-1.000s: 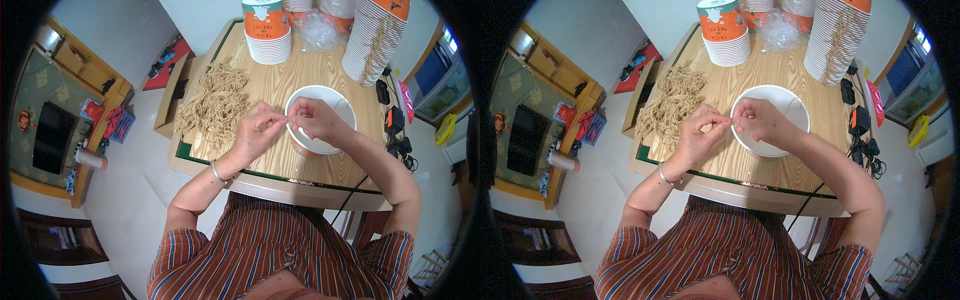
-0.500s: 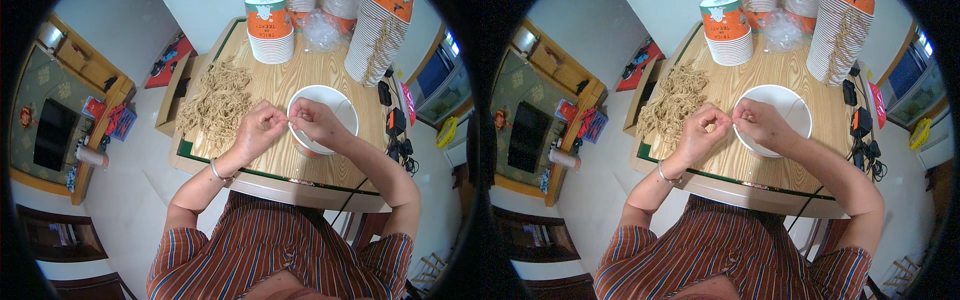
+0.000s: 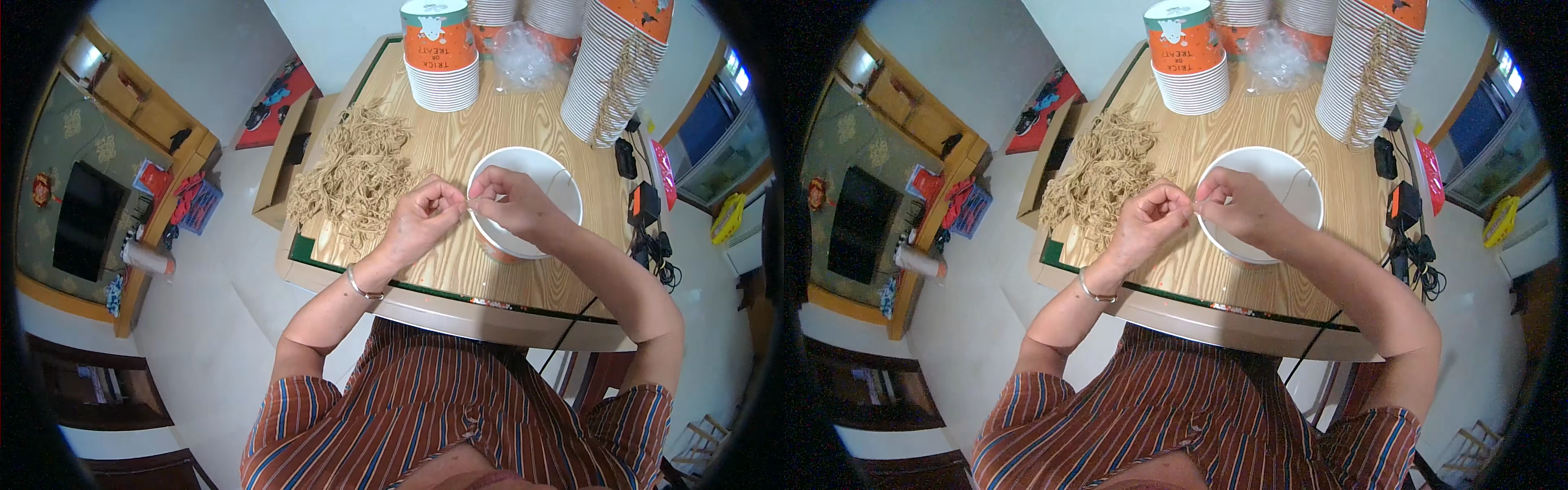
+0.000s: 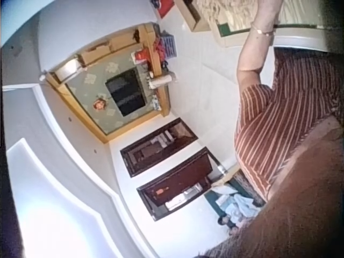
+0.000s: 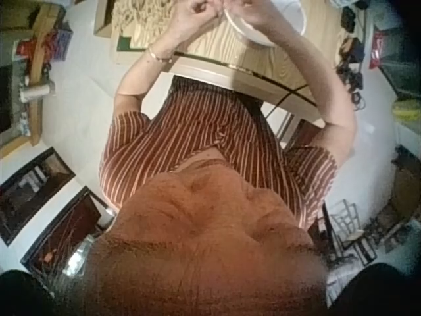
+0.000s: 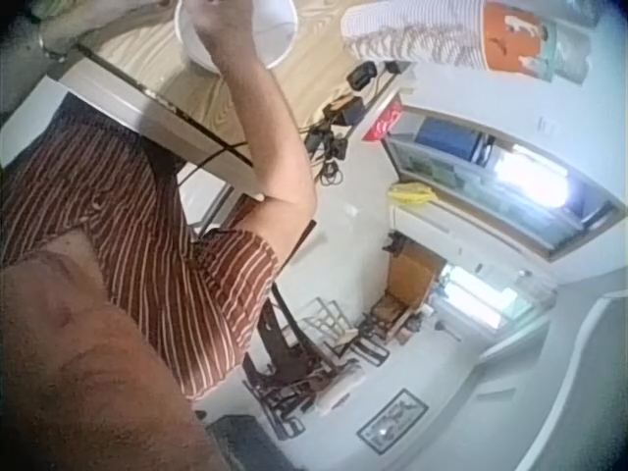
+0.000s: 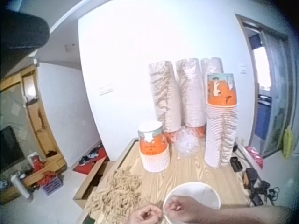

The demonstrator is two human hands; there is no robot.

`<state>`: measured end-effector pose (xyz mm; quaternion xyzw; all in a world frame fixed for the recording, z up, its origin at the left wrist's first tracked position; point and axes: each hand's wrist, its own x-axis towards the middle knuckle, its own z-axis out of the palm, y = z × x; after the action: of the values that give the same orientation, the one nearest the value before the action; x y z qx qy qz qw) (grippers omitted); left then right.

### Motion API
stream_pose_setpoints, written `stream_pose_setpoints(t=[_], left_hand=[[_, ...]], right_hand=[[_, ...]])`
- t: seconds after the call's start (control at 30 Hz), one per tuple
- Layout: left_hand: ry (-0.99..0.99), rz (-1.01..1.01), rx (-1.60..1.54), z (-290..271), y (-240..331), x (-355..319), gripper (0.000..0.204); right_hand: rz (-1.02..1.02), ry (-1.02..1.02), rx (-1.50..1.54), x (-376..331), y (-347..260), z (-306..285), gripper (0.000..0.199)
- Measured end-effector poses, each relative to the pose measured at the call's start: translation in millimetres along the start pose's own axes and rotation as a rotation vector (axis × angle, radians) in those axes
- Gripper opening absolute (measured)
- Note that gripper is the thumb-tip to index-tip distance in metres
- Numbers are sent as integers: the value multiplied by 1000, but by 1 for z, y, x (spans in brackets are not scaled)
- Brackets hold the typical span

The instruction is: Threading handles and filling paper buckets with shredded material.

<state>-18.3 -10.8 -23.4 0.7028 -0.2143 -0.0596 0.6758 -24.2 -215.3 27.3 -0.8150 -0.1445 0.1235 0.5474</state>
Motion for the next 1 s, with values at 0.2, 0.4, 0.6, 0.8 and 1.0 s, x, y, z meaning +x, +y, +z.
stream_pose_setpoints(t=[0.2,0.4,0.6,0.8,1.0], left_hand=[[-9,30,-81,3,1,2,2],[-18,-30,-102,0,4,2,5],[-20,-83,-280,0,6,2,10],[12,-70,-366,8,2,-1,9],[98,-66,-441,22,-3,-4,10]], right_hand=[[46,-28,10,1,3,-1,11],[-163,9,-73,2,13,0,10],[-168,53,-45,-11,-5,3,7],[-245,87,-138,-13,-3,6,7],[-226,82,-111,-13,3,6,9]])
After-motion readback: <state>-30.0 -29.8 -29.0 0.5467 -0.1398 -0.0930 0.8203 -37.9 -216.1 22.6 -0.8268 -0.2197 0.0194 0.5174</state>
